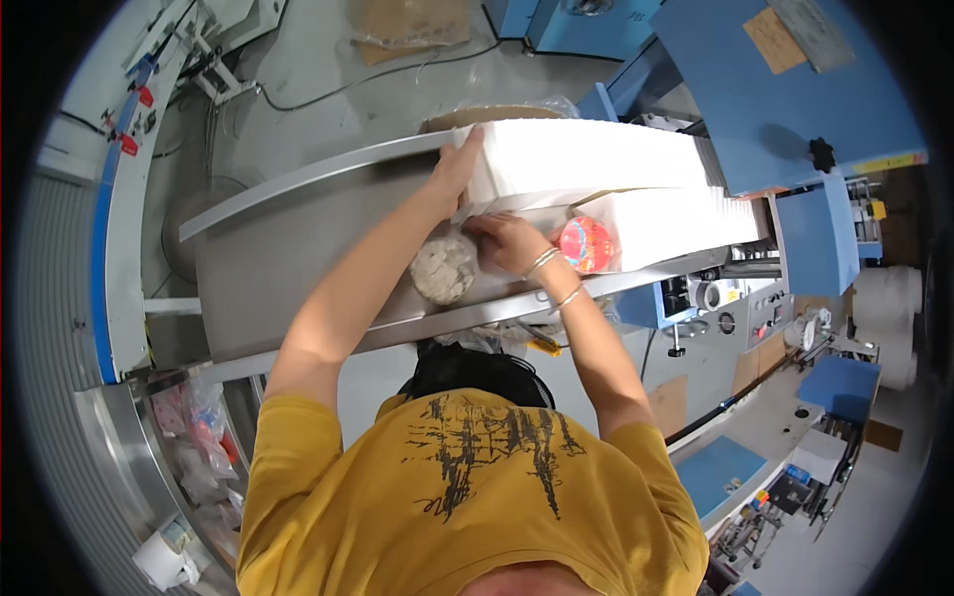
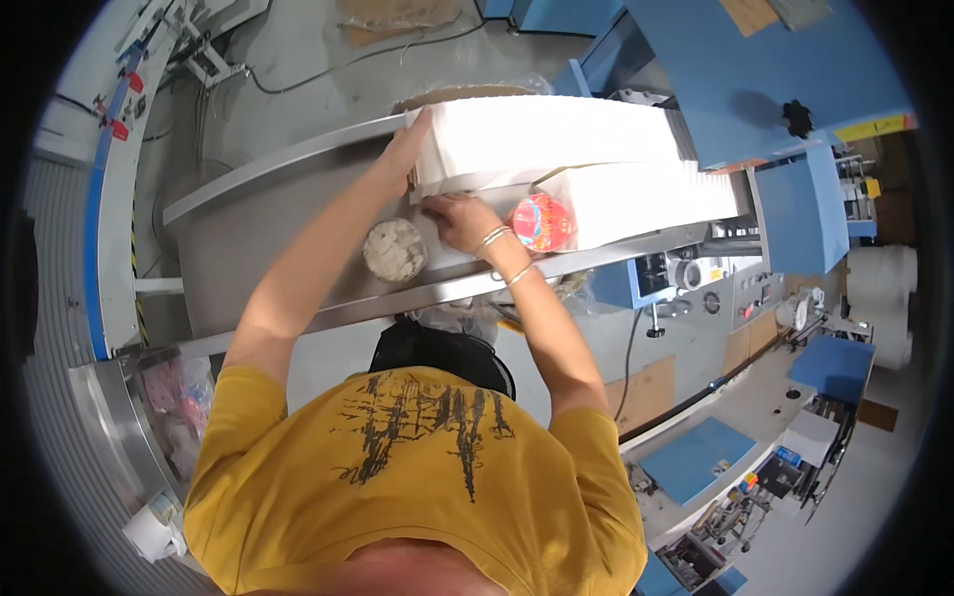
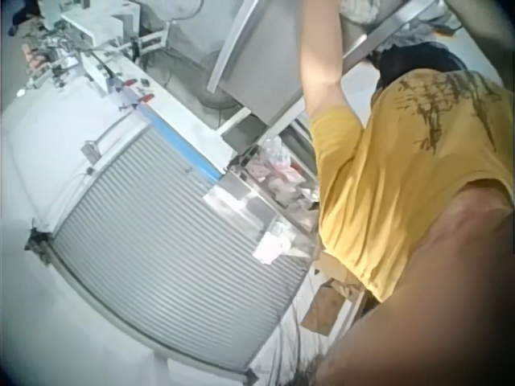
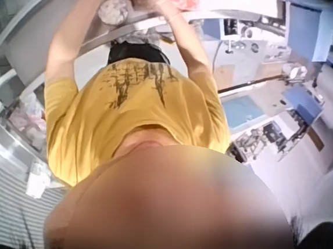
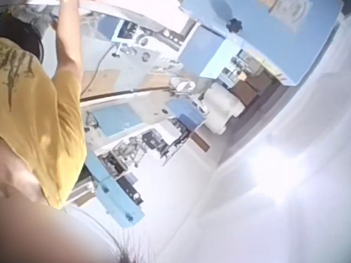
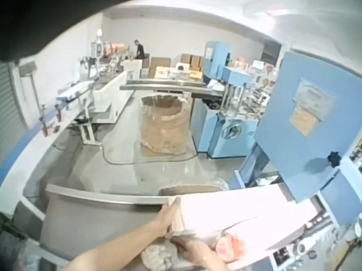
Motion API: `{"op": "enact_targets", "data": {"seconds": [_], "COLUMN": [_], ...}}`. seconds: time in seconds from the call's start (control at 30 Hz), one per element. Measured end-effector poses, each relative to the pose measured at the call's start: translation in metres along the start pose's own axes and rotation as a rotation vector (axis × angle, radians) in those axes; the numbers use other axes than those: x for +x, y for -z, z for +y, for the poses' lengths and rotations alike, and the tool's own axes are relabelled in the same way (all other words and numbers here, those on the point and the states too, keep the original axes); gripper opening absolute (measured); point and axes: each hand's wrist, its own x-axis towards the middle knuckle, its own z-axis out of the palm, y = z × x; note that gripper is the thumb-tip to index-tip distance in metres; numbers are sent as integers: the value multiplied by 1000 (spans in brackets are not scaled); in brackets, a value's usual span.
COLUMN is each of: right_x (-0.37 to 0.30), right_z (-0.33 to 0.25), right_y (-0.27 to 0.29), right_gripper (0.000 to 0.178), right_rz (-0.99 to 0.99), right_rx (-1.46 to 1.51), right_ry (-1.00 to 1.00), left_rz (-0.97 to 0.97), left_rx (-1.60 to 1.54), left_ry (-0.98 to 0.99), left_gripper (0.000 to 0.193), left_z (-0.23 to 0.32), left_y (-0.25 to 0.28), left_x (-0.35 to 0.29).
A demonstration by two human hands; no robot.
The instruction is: The person is moving and aligning stacks of napkins or paper blocks between a conveyor belt and an industrial machine.
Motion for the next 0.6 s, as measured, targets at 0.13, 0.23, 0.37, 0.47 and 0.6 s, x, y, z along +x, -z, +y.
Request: {"op": "enact_targets", "data": {"seconds": [0.13,0.23,0.37,0.47,0.6], "right_x": [-8,-26,-55,-72,-91], "right_z": [5,-18,-45,-44,-45], "right_y": [-9,19,61,76,102], "right_gripper": [33,32,27,25,24], "right_rz": [65,-79,-125,-100,-125], "right_rx": [-118,-82,-22,0,72], "right_ry": [4,-61,-24,-3,-20], "left_rz": [102,-37,-79,-68,13], "left_rx": [-60,-149,14,99,-31], "left_ry": [16,27,-26,-32,62], "left_gripper": [73,62,72,86,101], "left_z": [-4,-1,0,9,0], "left_y": [-6,-1,-14,-28,-3], "left_x": [-3,-7,-21,-34,-15]}}
